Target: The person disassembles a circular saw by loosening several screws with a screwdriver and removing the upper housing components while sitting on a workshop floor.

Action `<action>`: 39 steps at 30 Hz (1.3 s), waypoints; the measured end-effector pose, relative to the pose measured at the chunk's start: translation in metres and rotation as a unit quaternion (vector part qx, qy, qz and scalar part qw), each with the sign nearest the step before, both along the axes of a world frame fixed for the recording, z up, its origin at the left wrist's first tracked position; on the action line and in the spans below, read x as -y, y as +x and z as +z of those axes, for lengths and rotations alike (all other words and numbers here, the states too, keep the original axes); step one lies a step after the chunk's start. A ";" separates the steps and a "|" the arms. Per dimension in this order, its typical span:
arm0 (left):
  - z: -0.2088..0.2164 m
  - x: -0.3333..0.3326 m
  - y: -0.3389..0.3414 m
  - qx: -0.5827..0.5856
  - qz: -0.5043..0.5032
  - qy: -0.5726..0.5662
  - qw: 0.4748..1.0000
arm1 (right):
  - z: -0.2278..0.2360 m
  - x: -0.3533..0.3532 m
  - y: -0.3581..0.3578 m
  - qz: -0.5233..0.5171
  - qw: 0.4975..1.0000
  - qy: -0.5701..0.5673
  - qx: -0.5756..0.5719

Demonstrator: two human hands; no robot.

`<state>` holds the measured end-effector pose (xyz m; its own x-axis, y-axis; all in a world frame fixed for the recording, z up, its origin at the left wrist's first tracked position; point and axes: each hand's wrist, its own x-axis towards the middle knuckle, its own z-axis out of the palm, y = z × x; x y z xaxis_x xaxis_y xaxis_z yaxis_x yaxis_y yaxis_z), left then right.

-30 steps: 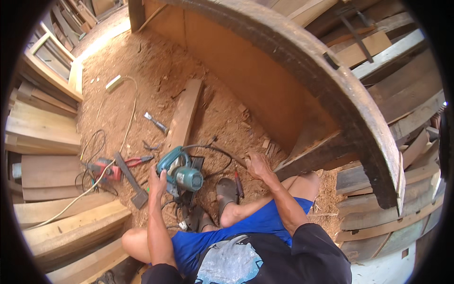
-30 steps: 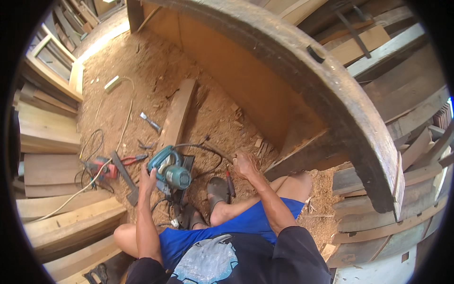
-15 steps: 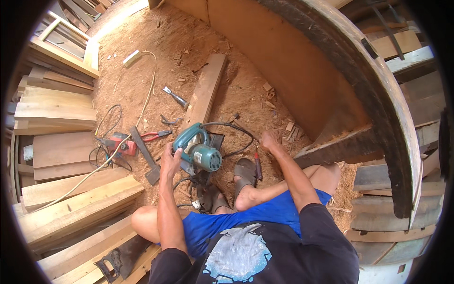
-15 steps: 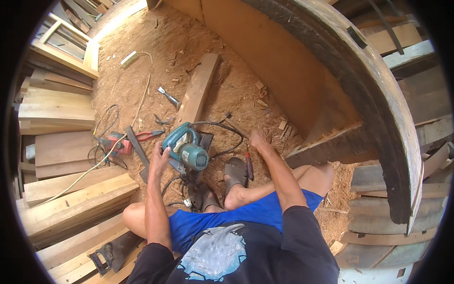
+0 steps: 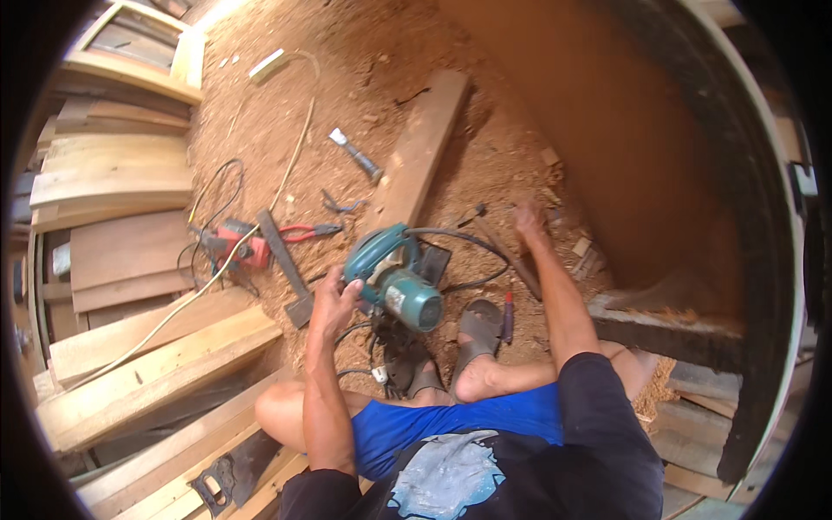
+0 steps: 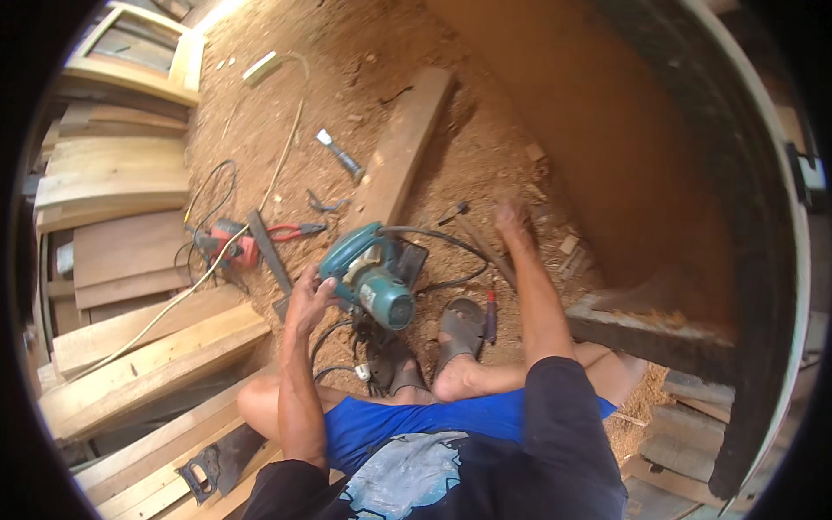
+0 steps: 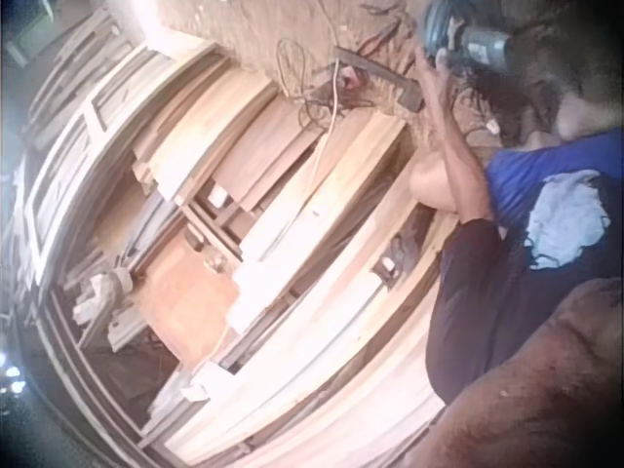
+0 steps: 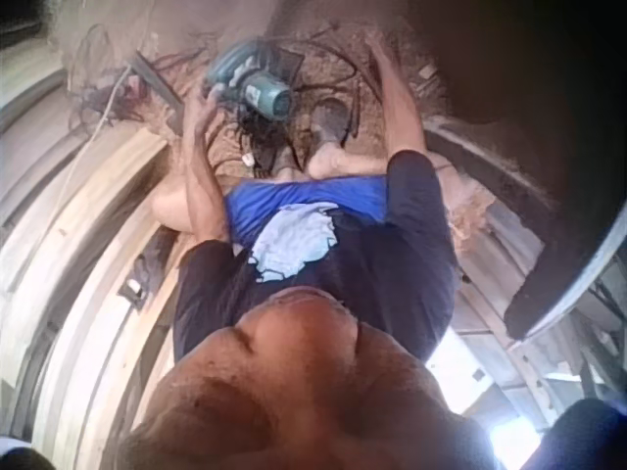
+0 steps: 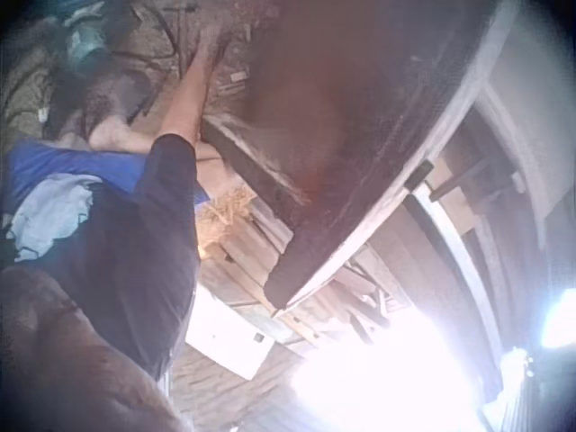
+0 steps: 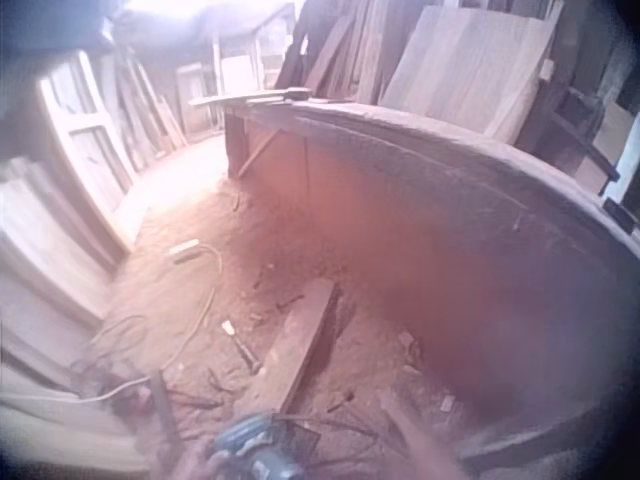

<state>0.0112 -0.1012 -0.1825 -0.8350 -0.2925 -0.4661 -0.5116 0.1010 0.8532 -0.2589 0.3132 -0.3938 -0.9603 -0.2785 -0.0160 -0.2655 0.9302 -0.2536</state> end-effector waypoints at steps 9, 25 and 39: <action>0.012 0.009 0.011 0.000 0.015 0.022 1.000 | 0.027 0.057 -0.007 -0.024 0.993 0.066 0.092; 0.010 0.003 0.011 -0.018 0.016 -0.025 0.999 | 0.109 0.008 0.042 -0.040 0.969 -0.210 0.126; 0.000 0.001 0.007 0.016 -0.060 -0.154 0.986 | 0.283 0.175 0.177 0.149 0.879 -0.414 0.184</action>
